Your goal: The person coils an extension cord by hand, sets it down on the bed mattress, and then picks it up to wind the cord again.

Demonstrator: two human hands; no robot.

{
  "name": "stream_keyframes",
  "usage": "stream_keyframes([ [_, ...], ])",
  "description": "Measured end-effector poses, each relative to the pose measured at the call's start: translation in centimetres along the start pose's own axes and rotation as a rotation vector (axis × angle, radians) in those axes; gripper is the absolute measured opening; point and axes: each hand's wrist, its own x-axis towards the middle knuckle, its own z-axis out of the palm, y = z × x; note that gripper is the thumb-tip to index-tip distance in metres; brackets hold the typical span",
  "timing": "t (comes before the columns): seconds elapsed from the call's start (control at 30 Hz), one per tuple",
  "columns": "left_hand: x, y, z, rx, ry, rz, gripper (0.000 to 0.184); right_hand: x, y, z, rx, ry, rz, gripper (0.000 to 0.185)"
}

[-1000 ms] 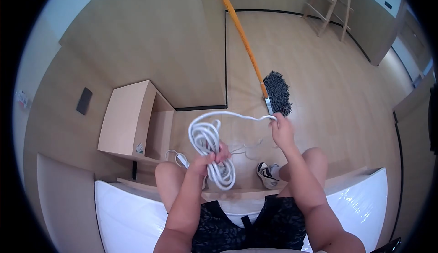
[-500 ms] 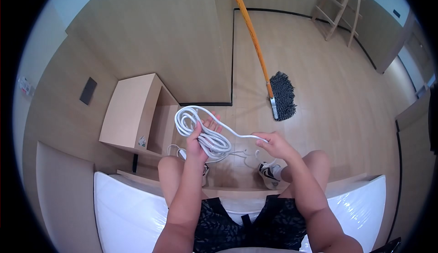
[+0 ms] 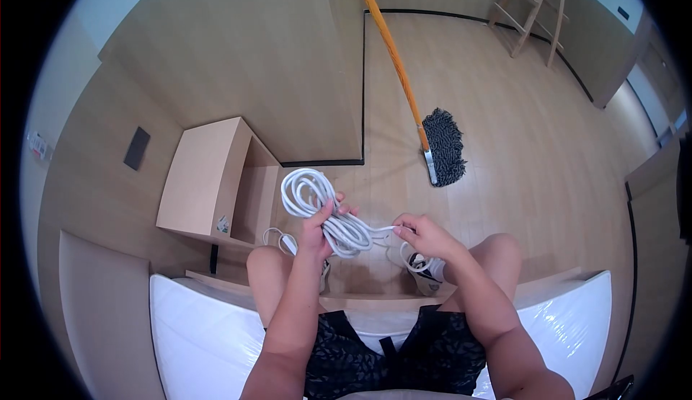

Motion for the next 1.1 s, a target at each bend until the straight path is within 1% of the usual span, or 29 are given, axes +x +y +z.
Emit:
stream_keyframes([
  [0.03,-0.1,0.1,0.2,0.026,-0.022,-0.007,0.024,0.0,0.0,-0.1,0.003,0.016,-0.002,0.020],
  [0.13,0.3,0.8,0.5,0.013,0.089,0.204,0.014,0.1,0.3,-0.7,-0.070,0.025,0.057,0.020],
  [0.17,0.6,1.3,0.2,0.000,0.201,0.277,0.013,0.1,0.5,-0.7,-0.108,0.021,0.087,0.021],
  [0.27,0.8,1.9,-0.4,0.214,0.396,0.354,0.012,0.2,0.5,-0.2,-0.145,0.028,0.040,0.021],
  [0.3,1.4,1.0,-1.9,0.296,0.537,0.393,0.020,0.3,0.4,0.1,-0.181,0.002,-0.003,0.020],
  [0.4,1.7,-1.1,-1.3,0.815,0.836,0.489,0.036,0.1,-0.1,1.6,-0.295,-0.059,-0.135,0.018],
  [0.43,1.2,-1.4,0.0,0.958,0.806,0.527,0.047,0.1,0.0,2.1,-0.335,-0.062,-0.180,0.017],
  [0.47,1.2,-1.7,-0.2,1.079,0.763,0.438,0.044,0.1,0.1,2.5,-0.375,-0.064,-0.225,0.016],
  [0.53,1.3,-2.5,-0.4,1.306,0.666,0.249,0.039,0.0,0.2,3.1,-0.385,0.017,-0.322,0.016],
  [0.57,1.0,-2.8,0.2,1.294,0.593,0.194,0.036,-0.1,0.2,3.2,-0.390,0.059,-0.369,0.016],
  [0.7,1.4,-4.7,-0.9,1.339,0.341,0.127,0.038,-0.4,0.1,2.9,-0.410,0.000,-0.335,0.021],
  [0.8,1.5,-6.3,-2.0,1.381,0.209,0.159,0.040,-0.5,0.1,2.9,-0.415,0.000,-0.345,0.028],
  [0.83,1.2,-5.8,-1.1,1.447,0.155,-0.011,0.041,-0.5,0.2,3.0,-0.414,0.015,-0.364,0.030],
  [0.93,1.5,-6.1,-1.3,1.372,-0.005,-0.243,0.049,-0.1,0.3,2.9,-0.354,0.075,-0.447,0.039],
  [0.97,1.4,-6.2,-1.2,1.191,0.015,-0.311,0.051,0.1,0.3,3.0,-0.322,0.096,-0.479,0.043],
  [1.03,0.9,-6.5,-0.8,0.825,0.056,-0.432,0.056,-0.2,-0.3,3.0,-0.253,0.152,-0.281,0.051],
  [1.07,0.7,-6.4,-0.8,0.778,0.004,-0.506,0.058,-0.2,-0.5,3.0,-0.217,0.180,-0.184,0.055],
  [1.1,0.4,-6.2,-0.8,0.731,-0.049,-0.579,0.059,0.1,-0.1,3.0,-0.202,0.278,-0.253,0.058],
])
